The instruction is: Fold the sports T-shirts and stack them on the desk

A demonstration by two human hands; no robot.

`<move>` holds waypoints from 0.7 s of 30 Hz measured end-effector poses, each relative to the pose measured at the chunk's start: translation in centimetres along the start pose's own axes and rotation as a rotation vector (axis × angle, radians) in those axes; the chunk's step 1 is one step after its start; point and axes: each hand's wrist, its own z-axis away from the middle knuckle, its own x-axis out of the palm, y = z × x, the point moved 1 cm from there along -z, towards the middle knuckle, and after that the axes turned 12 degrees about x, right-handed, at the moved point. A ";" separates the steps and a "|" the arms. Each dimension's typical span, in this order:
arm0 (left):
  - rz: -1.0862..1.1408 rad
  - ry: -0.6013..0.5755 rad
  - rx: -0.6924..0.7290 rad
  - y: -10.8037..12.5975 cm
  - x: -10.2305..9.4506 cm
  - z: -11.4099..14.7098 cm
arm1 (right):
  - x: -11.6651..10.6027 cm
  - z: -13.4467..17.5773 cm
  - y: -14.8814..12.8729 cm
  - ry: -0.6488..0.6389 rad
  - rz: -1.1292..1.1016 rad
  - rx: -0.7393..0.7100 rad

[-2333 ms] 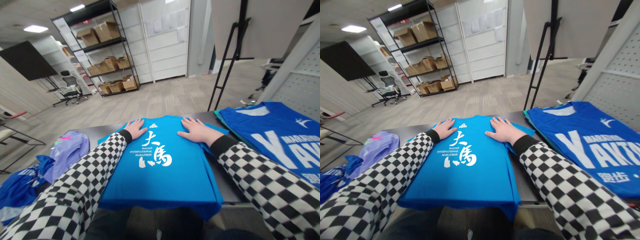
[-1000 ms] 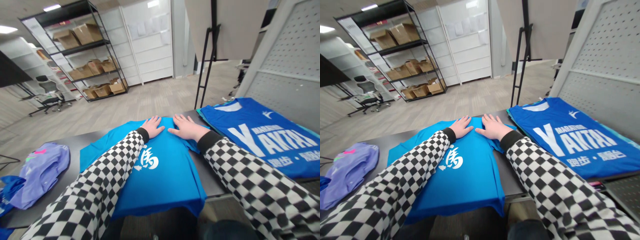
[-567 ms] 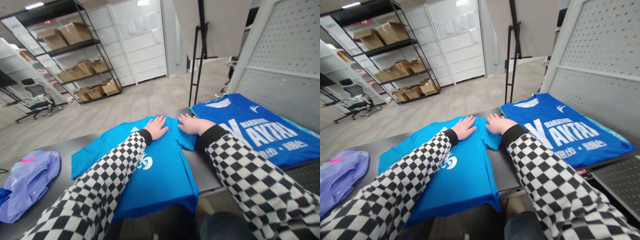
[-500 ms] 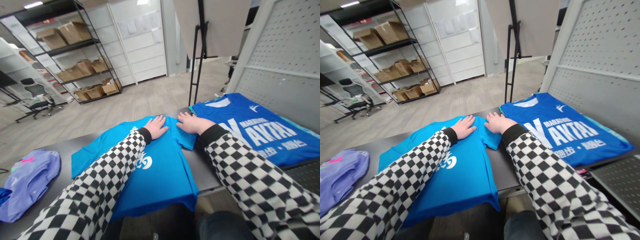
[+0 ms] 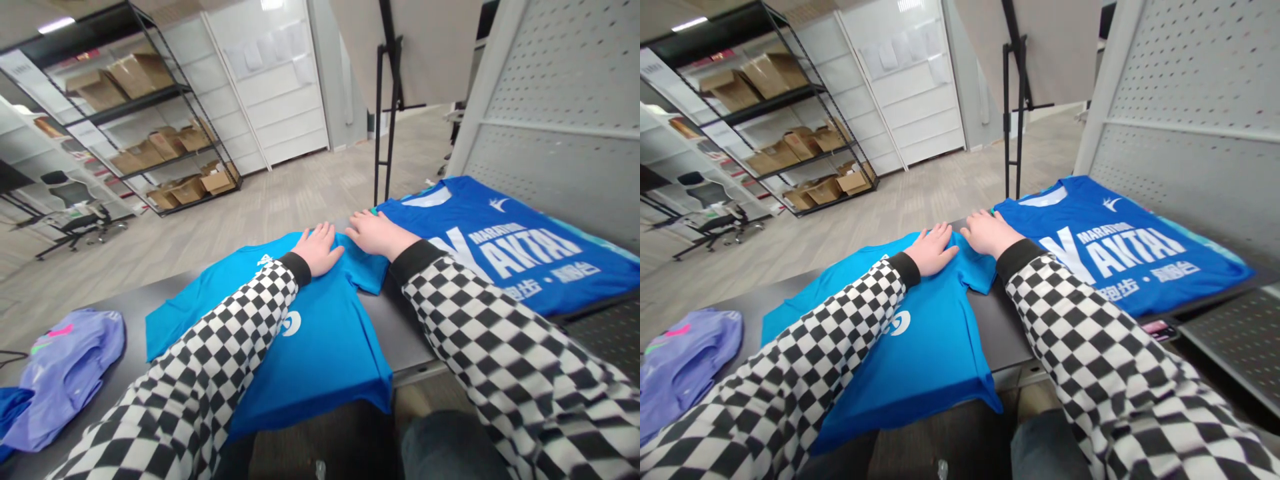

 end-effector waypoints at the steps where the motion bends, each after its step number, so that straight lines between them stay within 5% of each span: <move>1: 0.007 0.019 0.033 0.9 0.1 0.0 | -0.3 0.0 -0.1 0.031 -0.022 -0.001; 8: 0.031 -0.065 0.115 4.7 0.4 0.0 | -3.4 0.7 -0.7 0.294 -0.178 0.064; 12: 0.015 -0.010 0.199 5.6 0.2 -1.4 | -4.5 0.7 -0.1 0.426 -0.223 0.135; 21: 0.066 -0.069 0.237 6.9 1.4 -2.9 | -4.2 0.4 0.5 0.482 -0.286 0.148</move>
